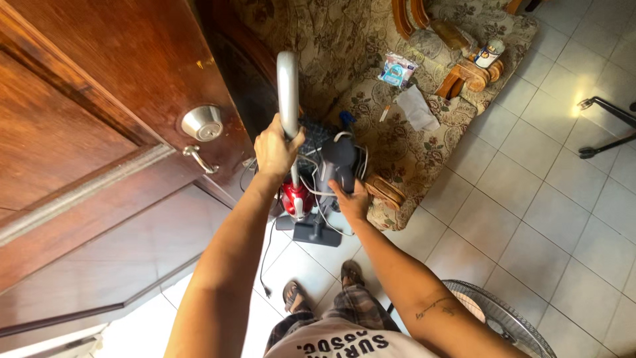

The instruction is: The person sits on the ground servicing a cordless stick vacuum cleaner. They remove and reseat the filter, reassemble the body, attach the wand and floor head, wrap the power cord, carry the vacuum inside, and plug it in near a sofa.

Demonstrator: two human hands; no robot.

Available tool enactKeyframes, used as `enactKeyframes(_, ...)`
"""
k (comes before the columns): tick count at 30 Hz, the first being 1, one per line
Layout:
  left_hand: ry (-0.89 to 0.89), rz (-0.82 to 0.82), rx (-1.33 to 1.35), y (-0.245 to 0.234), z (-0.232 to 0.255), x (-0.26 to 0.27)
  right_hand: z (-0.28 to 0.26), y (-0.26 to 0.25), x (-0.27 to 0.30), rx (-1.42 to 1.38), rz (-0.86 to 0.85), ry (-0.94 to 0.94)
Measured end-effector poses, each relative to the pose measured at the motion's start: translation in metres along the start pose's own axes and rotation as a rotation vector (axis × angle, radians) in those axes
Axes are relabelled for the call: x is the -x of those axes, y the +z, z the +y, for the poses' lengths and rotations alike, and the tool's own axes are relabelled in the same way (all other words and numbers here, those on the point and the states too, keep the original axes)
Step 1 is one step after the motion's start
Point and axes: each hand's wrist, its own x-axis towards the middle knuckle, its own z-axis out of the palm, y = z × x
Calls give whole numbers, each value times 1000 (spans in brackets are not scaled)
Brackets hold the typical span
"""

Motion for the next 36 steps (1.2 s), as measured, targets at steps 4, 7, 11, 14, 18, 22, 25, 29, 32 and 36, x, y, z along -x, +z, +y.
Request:
enactKeyframes(4, 24, 21, -78, -5, 9, 2, -2, -6, -1, 7, 57, -16)
enactKeyframes(7, 11, 29, -119, -12, 17, -1, -11, -16, -3, 51, 114, -12)
enactKeyframes(11, 73, -12, -176, -11, 26, -3, -17, -34, -2, -104, 137, -24)
enactKeyframes(14, 136, 42, -164, -8, 29, 2, -24, -32, -10, -131, 73, -40)
enactKeyframes(18, 126, 22, -206, -6, 23, 19, -30, -29, -22, 31, 17, -8)
enactKeyframes(22, 31, 33, -197, -5, 18, 26, -23, -25, -23, 42, -55, 73)
enactKeyframes(25, 2, -93, -126, -3, 19, 21, -12, -22, -11, 55, -70, 42)
enactKeyframes(29, -37, -141, 53, 5, 27, 8, -4, -9, -10, 140, -26, -71)
enactKeyframes(32, -4, -65, -61, 15, 32, 6, -3, -11, -16, 162, -117, 98)
enactKeyframes(36, 20, -7, -103, 20, 31, 5, -10, -24, -33, 249, -351, 314)
